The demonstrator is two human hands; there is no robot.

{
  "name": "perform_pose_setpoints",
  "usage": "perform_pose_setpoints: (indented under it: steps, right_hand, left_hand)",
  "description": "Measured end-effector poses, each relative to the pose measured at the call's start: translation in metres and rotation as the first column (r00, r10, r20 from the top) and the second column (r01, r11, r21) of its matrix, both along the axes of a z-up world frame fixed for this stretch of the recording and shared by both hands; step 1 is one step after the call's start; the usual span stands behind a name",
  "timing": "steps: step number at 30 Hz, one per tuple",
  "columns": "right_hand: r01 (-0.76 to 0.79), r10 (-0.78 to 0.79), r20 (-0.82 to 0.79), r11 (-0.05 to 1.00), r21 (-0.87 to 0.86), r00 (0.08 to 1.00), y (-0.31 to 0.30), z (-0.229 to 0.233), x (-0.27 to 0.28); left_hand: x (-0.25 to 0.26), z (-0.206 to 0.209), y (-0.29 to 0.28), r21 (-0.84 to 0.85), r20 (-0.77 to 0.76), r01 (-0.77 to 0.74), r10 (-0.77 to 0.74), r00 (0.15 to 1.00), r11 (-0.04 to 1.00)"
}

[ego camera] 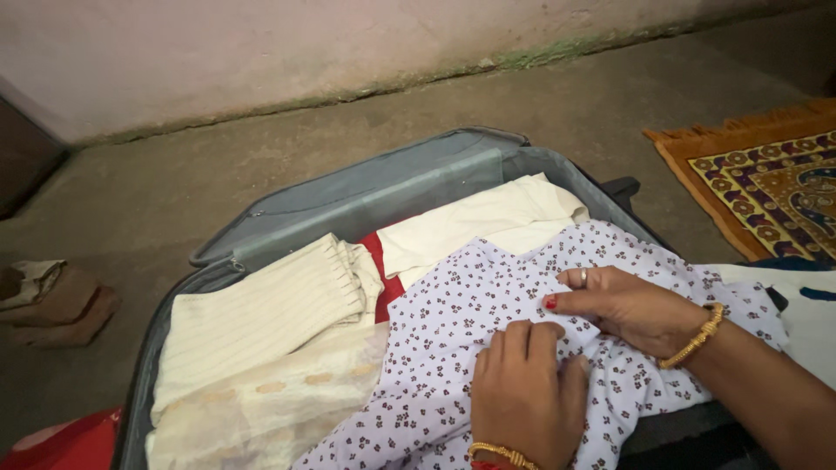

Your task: The person folds various garments and places them into an open suitcase. They handle a white top, a red towel, a dark green garment, a white shirt, a dark striped garment, a floral scarf, and a patterned shirt, arranging them neatly inside the suitcase.

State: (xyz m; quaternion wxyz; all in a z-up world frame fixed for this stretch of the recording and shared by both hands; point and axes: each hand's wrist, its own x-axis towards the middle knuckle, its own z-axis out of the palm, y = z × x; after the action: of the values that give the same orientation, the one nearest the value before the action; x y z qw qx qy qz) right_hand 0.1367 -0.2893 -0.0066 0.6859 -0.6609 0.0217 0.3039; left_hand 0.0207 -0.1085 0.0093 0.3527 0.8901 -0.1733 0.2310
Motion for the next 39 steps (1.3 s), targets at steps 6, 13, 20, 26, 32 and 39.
perform_pose_setpoints:
  steps: [6, 13, 20, 26, 32, 39]
  right_hand:
    - [-0.031, 0.031, 0.002, 0.999, 0.012, 1.0, -0.001, 0.0, -0.001]
    - [-0.024, 0.024, -0.055, 1.0, 0.009, 0.998, -0.001, 0.002, -0.001]
    - [-0.055, 0.056, -0.01, 0.996, 0.077, 0.998, -0.004, -0.001, -0.002]
    - [0.149, -0.142, -0.176, 0.989, 0.024, 0.974, -0.004, -0.001, 0.001]
    - [0.092, -0.087, -0.101, 0.995, 0.048, 0.991, -0.009, -0.012, -0.001]
    - [0.146, -0.135, -0.156, 0.987, 0.064, 0.979, -0.005, -0.008, 0.002]
  left_hand:
    - [-0.001, 0.012, -0.001, 0.112, 0.042, -0.066, 0.061, 0.997, 0.991]
    - [0.009, 0.005, 0.001, -0.032, 0.065, -0.175, 0.177, 0.982, 0.984]
    - [0.04, 0.02, 0.027, -0.79, -0.43, -0.401, 0.047, 0.902, 0.465]
    - [0.017, 0.015, 0.006, -0.518, -0.128, -0.056, -0.013, 0.992, 0.853]
    - [0.01, 0.029, -0.005, -0.338, 0.003, -0.035, 0.038, 0.999, 0.941]
    - [0.034, 0.057, 0.034, -0.667, -0.262, -0.342, 0.222, 0.939, 0.661]
